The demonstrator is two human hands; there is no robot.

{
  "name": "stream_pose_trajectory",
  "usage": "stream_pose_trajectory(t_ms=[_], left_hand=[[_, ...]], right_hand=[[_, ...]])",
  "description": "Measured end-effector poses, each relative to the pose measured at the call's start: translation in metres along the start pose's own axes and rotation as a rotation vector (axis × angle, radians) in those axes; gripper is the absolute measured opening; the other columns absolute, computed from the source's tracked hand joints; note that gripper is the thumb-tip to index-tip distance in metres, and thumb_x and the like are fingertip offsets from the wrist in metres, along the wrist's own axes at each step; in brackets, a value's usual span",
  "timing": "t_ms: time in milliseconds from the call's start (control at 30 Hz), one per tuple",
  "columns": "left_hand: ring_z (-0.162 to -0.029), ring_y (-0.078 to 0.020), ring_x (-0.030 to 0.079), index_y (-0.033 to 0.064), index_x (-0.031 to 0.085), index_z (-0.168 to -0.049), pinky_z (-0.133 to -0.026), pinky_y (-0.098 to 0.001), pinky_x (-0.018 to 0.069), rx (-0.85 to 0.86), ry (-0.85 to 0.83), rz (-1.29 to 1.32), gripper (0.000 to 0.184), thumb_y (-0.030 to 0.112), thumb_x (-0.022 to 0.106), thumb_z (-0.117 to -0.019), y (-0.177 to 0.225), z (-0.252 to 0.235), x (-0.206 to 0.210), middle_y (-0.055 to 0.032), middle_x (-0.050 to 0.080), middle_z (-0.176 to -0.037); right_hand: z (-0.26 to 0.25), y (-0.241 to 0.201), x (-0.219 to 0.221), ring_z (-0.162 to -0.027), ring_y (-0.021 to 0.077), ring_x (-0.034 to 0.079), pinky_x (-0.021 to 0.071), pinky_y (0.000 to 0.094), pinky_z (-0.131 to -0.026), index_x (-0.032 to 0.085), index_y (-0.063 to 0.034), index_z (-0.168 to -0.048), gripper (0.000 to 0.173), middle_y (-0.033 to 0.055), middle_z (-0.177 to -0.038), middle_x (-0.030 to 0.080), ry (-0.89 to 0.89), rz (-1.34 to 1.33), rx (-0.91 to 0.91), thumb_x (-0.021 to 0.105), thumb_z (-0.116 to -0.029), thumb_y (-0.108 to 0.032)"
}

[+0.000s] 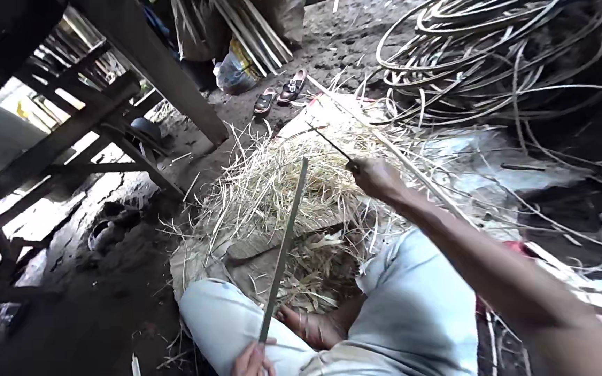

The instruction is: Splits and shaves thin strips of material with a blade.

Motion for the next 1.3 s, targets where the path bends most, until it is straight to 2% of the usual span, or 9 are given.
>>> stream_pose_trajectory(t_ms=[200,300,333,567,800,933,1067,1167,1300], left_hand=[[-0.04,0.0042,0.039,0.0053,0.05,-0.138,-0.038,-0.0113,0.0348,-0.004,-0.21,0.506,0.043,0.027,0.022,-0.1133,0.082,-0.109,0.024,0.0075,0.056,-0.065],[-0.04,0.001,0.041,0.0117,0.056,-0.114,-0.04,-0.0145,0.0397,-0.011,-0.247,0.671,0.041,0.031,0.02,-0.1134,0.118,-0.153,0.03,0.0082,0.049,-0.057],[-0.045,0.0004,0.044,0.0137,0.058,-0.119,-0.044,-0.015,0.0413,0.017,-0.254,0.686,0.042,0.029,0.02,-0.1128,0.122,-0.162,0.03,0.008,0.05,-0.061],[-0.101,-0.0087,0.064,0.0145,0.041,-0.152,-0.089,-0.0298,0.0529,0.242,-0.02,0.311,0.054,0.044,0.021,-0.1116,0.09,-0.134,-0.002,-0.0015,0.063,-0.13],[-0.088,-0.0053,0.065,-0.0026,0.054,-0.138,-0.083,-0.0254,0.0548,0.009,-0.119,0.128,0.043,0.025,0.037,-0.1084,-0.01,-0.018,0.004,-0.0024,0.07,-0.105],[-0.061,0.0022,0.053,-0.005,0.051,-0.139,-0.056,-0.0144,0.046,0.114,-0.04,0.236,0.04,0.017,0.039,-0.1078,-0.013,-0.015,0.019,0.0078,0.061,-0.079],[-0.052,0.0026,0.043,-0.0024,0.041,-0.15,-0.047,-0.0139,0.0373,0.15,0.09,0.336,0.045,0.012,0.037,-0.1084,0.025,-0.036,0.026,0.0066,0.057,-0.076],[-0.051,0.0011,0.042,-0.0009,0.041,-0.151,-0.047,-0.0153,0.0372,0.173,0.134,0.362,0.044,0.011,0.035,-0.1096,0.054,-0.058,0.031,0.0046,0.058,-0.075],[-0.048,0.0008,0.044,-0.0016,0.06,-0.111,-0.046,-0.0146,0.0396,0.176,0.23,0.471,0.024,0.006,0.037,-0.1087,0.067,-0.069,0.042,0.0062,0.054,-0.067]], right_hand=[[0.153,-0.053,0.104,-0.06,0.0123,0.059,0.0531,0.0346,-0.061,0.071,-0.0025,-0.123,0.033,0.0062,-0.075,0.067,-0.103,-0.688,-0.122,0.059,-0.1015,-0.025],[0.196,-0.091,0.131,-0.052,0.0001,0.052,0.0491,0.0226,-0.054,0.071,-0.0015,-0.119,0.037,-0.0063,-0.064,0.06,-0.276,-0.921,-0.147,0.067,-0.0954,-0.03],[0.2,-0.101,0.133,-0.051,-0.0014,0.051,0.0485,0.0208,-0.053,0.072,-0.0012,-0.113,0.035,-0.0089,-0.062,0.057,-0.316,-0.969,-0.142,0.069,-0.094,-0.03],[0.178,-0.119,0.125,-0.047,0.0027,0.053,0.0509,0.0226,-0.051,0.065,-0.0058,-0.096,0.008,-0.0076,-0.056,0.056,-0.481,-1.17,0.013,0.062,-0.0976,-0.013],[0.122,-0.107,0.106,-0.046,0.002,0.052,0.0515,0.022,-0.049,0.061,-0.0135,-0.099,0.004,-0.0104,-0.058,0.055,-0.276,-1.19,-0.02,0.058,-0.1013,-0.015],[0.103,-0.111,0.095,-0.046,0.0012,0.051,0.0517,0.0212,-0.048,0.062,-0.0077,-0.112,0.014,-0.0108,-0.058,0.053,-0.146,-1.118,-0.064,0.053,-0.1044,-0.015],[0.144,-0.116,0.098,-0.05,0.025,0.055,0.0485,0.0449,-0.047,0.056,-0.0051,-0.14,0.035,0.0127,-0.068,0.059,-0.051,-0.463,-0.245,0.049,-0.1071,-0.014],[0.177,-0.122,0.13,-0.059,0.0349,0.068,0.0553,0.0527,-0.053,0.068,0.0039,-0.122,0.03,0.0176,-0.074,0.07,0.142,-0.239,-0.481,0.06,-0.0938,-0.003],[0.191,-0.127,0.145,-0.062,0.0345,0.072,0.0559,0.0462,-0.051,0.074,0.0045,-0.102,0.024,0.018,-0.076,0.072,0.224,-0.151,-0.652,0.065,-0.0804,0.002]])
Point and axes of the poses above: each hand's wrist, its own z-axis away from the middle knuckle, its own x-axis out of the palm, y = z × x, the point moved 1 cm from there along -z, towards the middle knuckle
